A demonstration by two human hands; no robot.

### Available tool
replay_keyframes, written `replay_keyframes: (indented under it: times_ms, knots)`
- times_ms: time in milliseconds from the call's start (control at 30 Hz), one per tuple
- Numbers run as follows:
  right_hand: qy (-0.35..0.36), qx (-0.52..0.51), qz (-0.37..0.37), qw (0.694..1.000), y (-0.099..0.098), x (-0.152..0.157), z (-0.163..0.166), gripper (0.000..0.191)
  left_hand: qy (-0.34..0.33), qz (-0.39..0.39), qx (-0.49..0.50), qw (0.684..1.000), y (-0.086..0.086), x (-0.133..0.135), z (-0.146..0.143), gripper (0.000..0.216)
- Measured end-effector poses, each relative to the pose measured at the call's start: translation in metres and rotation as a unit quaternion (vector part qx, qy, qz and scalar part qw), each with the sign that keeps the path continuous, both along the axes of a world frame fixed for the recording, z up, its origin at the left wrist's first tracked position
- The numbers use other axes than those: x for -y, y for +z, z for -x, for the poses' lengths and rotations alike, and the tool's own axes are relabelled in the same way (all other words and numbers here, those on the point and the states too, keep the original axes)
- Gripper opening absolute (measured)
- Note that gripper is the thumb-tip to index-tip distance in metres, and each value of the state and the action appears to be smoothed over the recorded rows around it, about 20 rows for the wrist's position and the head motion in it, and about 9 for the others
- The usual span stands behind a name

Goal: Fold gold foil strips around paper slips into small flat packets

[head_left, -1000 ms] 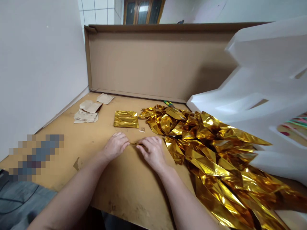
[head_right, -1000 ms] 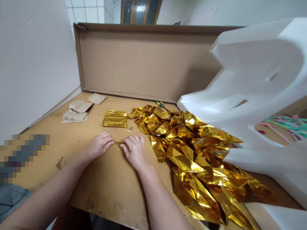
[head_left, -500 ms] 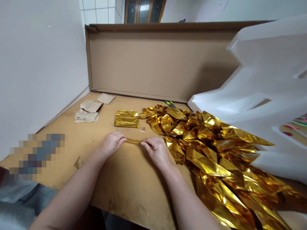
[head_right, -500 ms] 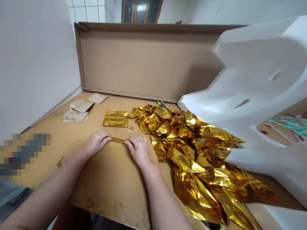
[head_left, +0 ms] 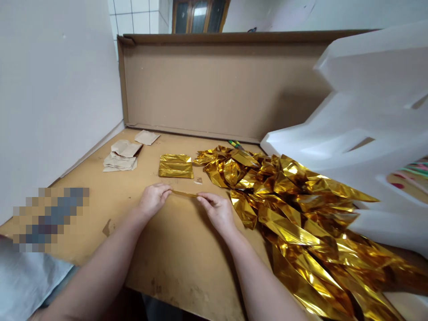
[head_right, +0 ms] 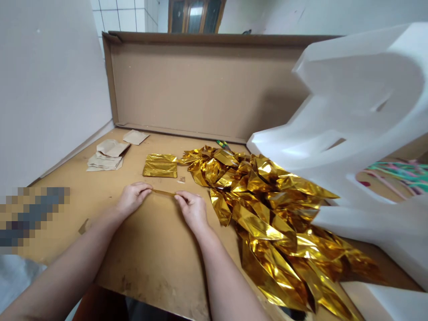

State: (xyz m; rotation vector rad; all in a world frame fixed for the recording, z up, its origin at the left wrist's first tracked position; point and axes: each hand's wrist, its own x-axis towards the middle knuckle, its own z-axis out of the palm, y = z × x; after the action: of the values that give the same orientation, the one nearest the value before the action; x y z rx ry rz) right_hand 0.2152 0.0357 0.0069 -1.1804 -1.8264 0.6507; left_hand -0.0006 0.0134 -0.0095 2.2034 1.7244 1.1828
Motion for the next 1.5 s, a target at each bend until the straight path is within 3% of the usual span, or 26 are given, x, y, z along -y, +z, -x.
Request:
replay_keyframes:
  times_ms: [267, 833, 1033, 1300, 1500]
  knots:
    - [0.0, -0.097, 0.09, 0.991, 0.003, 0.002, 0.003, 0.019, 0.0, -0.026, 0.017, 1.0, -0.001, 0.0, -0.002, 0.015]
    - [0.007, -0.167, 0.139, 0.976, 0.003, 0.0, 0.003, 0.04, -0.011, -0.021, 0.108, 0.994, -0.002, -0.001, -0.006, 0.021]
    - [0.003, -0.173, 0.145, 0.974, 0.0, -0.002, 0.003, 0.037, 0.007, 0.03, 0.186, 0.982, -0.005, -0.004, -0.011, 0.018]
    - [0.001, -0.18, 0.155, 0.971, -0.002, -0.004, 0.002, 0.033, 0.008, 0.143, 0.35, 0.926, 0.001, -0.003, -0.02, 0.008]
    - [0.004, -0.161, 0.144, 0.976, 0.0, -0.002, 0.003, 0.027, 0.024, 0.151, 0.363, 0.919, 0.004, -0.002, -0.022, 0.004]
